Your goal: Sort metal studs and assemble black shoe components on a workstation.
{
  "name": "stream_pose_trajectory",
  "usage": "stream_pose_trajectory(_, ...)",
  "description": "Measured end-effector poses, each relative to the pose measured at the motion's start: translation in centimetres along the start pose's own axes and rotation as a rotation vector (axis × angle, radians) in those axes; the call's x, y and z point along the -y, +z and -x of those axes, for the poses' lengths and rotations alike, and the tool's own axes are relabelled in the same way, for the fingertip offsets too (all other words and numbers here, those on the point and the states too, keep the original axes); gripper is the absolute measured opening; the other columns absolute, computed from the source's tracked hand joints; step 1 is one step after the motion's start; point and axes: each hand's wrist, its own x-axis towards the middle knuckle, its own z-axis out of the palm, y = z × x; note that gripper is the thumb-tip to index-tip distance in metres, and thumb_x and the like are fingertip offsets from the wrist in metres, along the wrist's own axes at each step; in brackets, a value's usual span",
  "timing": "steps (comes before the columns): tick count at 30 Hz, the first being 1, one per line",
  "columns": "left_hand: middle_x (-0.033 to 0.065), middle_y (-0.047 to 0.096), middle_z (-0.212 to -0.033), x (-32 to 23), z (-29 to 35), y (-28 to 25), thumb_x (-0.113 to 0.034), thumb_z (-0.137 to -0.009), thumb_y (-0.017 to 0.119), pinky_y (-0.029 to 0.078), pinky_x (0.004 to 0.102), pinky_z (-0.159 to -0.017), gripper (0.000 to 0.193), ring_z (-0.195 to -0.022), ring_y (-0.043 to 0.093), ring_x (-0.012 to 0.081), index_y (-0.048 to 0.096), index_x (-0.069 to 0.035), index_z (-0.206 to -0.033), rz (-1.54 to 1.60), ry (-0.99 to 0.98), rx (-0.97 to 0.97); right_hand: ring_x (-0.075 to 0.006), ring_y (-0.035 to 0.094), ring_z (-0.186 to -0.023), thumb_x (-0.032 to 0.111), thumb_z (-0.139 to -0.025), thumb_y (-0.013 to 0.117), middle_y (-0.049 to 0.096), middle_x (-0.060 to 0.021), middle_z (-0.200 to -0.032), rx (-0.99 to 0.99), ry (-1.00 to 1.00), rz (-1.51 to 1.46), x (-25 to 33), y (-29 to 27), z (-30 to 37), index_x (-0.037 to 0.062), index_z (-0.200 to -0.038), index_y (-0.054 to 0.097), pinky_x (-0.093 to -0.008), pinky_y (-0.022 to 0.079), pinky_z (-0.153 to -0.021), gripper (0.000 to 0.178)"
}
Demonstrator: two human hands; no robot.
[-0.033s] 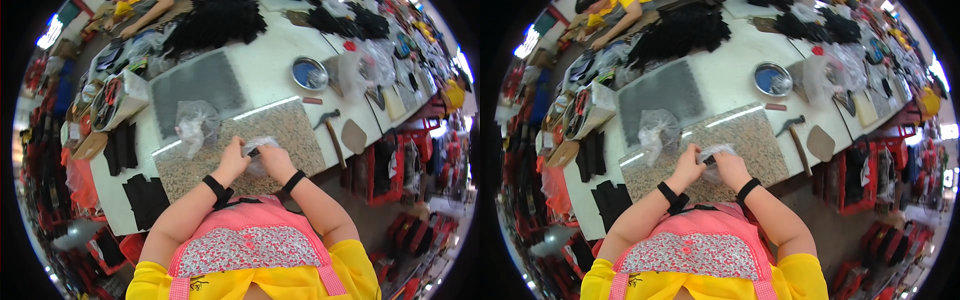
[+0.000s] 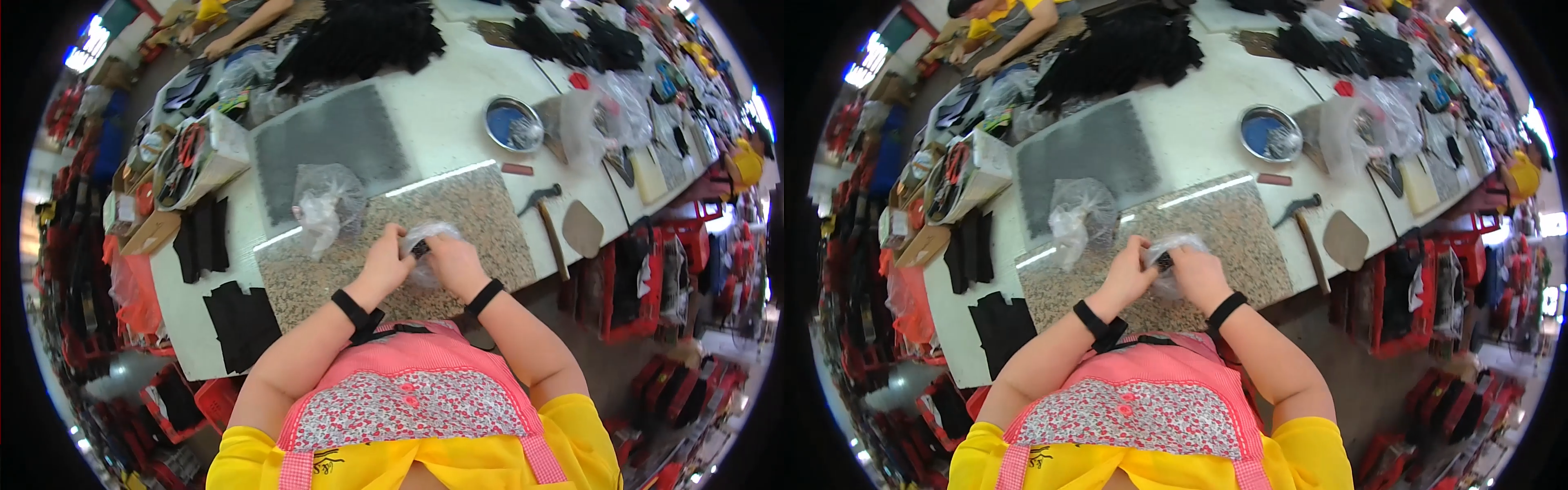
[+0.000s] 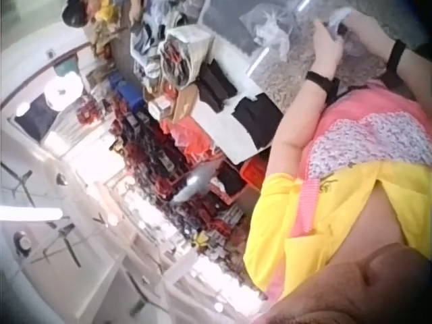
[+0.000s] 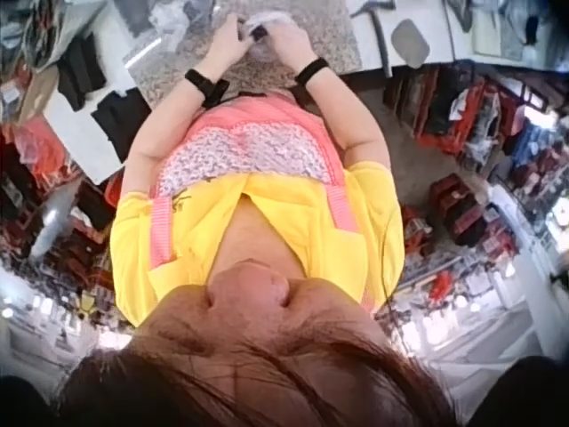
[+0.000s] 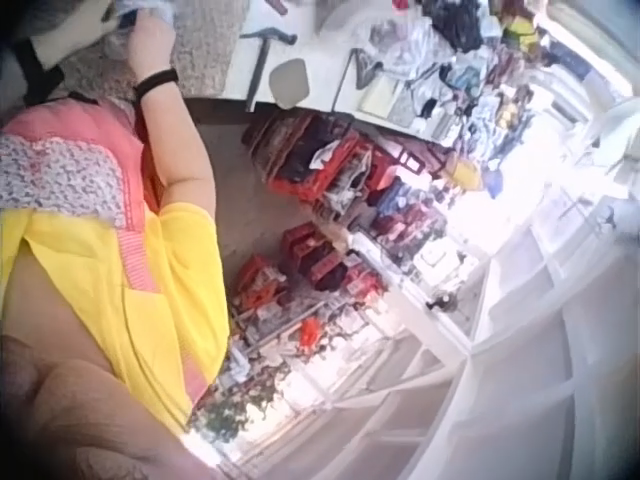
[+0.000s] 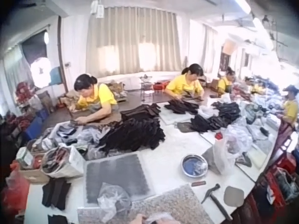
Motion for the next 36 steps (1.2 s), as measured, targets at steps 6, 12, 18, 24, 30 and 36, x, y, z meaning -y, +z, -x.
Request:
stream_pose_trajectory(6, 0.0054, 0.061, -0.091, -0.1, 3.3, -10.1, -0.015, -0.076, 0.071, 0.048, 0.0279, -0.067, 0.054, -0.071, 0.059, 0.0150, 0.046, -0.005, -0.124, 0.223, 0.141, -0.375, -0.0360, 0.062, -0.080, 0.025, -0.075, 0.065, 0.062, -0.0154, -0.090, -0.258, 0.025, 0.076, -1.1, -5.6, -7.2, 0.0062, -0.106, 0.054, -0.0448, 0.050, -0.067, 0.038)
stream_pose_trajectory(12, 0.0070, 0.059, -0.087, 5.0, 0.8, -10.8, -0.018, -0.074, 0.075, 0.048, 0.0303, -0.066, 0.049, -0.073, 0.057, 0.0170, 0.054, -0.002, -0.114, -0.455, 0.240, -0.876, -0.0370, 0.061, -0.086, 0.024, -0.076, 0.067, 0.062, -0.0186, -0.095, -0.203, 0.083, 0.113, -7.5, -4.5, -14.9, 0.0011, -0.111, 0.053, -0.0454, 0.050, -0.072, 0.043)
stream_pose_trajectory(18, 0.0005, 0.058, -0.073, 4.4, 0.8, -9.6, -0.011, -0.081, 0.071, 0.044, 0.0237, -0.055, 0.028, -0.062, 0.055, 0.0095, 0.056, 0.001, -0.102, 0.754, -0.130, -0.433, -0.0359, 0.062, -0.089, 0.029, -0.080, 0.067, 0.063, -0.0225, -0.099, -0.114, -0.211, -0.097, 0.7, -3.9, -12.4, -0.0018, -0.115, 0.054, -0.0424, 0.050, -0.075, 0.048)
stream_pose_trajectory(24, -0.0043, 0.058, -0.072, 0.0, 1.9, -11.6, -0.018, -0.088, 0.066, 0.033, 0.0186, -0.044, 0.018, -0.051, 0.045, 0.0031, 0.056, -0.007, -0.097, 0.979, -0.157, -0.246, -0.0174, 0.061, -0.074, 0.023, -0.082, 0.068, 0.064, -0.0088, -0.082, 0.279, 0.026, -0.968, 8.2, 0.0, -10.6, -0.0013, -0.097, 0.061, -0.0307, 0.048, -0.065, 0.029)
stream_pose_trajectory(30, -0.0052, 0.049, -0.060, -2.4, 5.5, -16.1, -0.014, -0.088, 0.065, 0.024, 0.0184, -0.040, 0.014, -0.042, 0.034, 0.0023, 0.053, -0.007, -0.084, 1.170, -0.019, -0.295, -0.0041, 0.050, -0.058, 0.008, -0.083, 0.065, 0.059, 0.0014, -0.067, 0.229, 0.042, -1.283, 10.4, -5.8, -11.3, 0.0013, -0.082, 0.063, -0.0209, 0.040, -0.054, 0.007)
stream_pose_trajectory(36, -0.0051, 0.046, -0.054, 1.7, 10.0, -13.4, -0.006, -0.078, 0.069, 0.028, 0.0182, -0.041, 0.018, -0.044, 0.037, 0.0028, 0.051, -0.007, -0.072, 0.952, -0.219, -0.332, -0.0037, 0.049, -0.058, 0.011, -0.084, 0.065, 0.057, 0.0036, -0.066, 0.088, 0.209, -1.073, 6.2, -5.7, -8.1, 0.0014, -0.078, 0.064, -0.0207, 0.038, -0.053, 0.012)
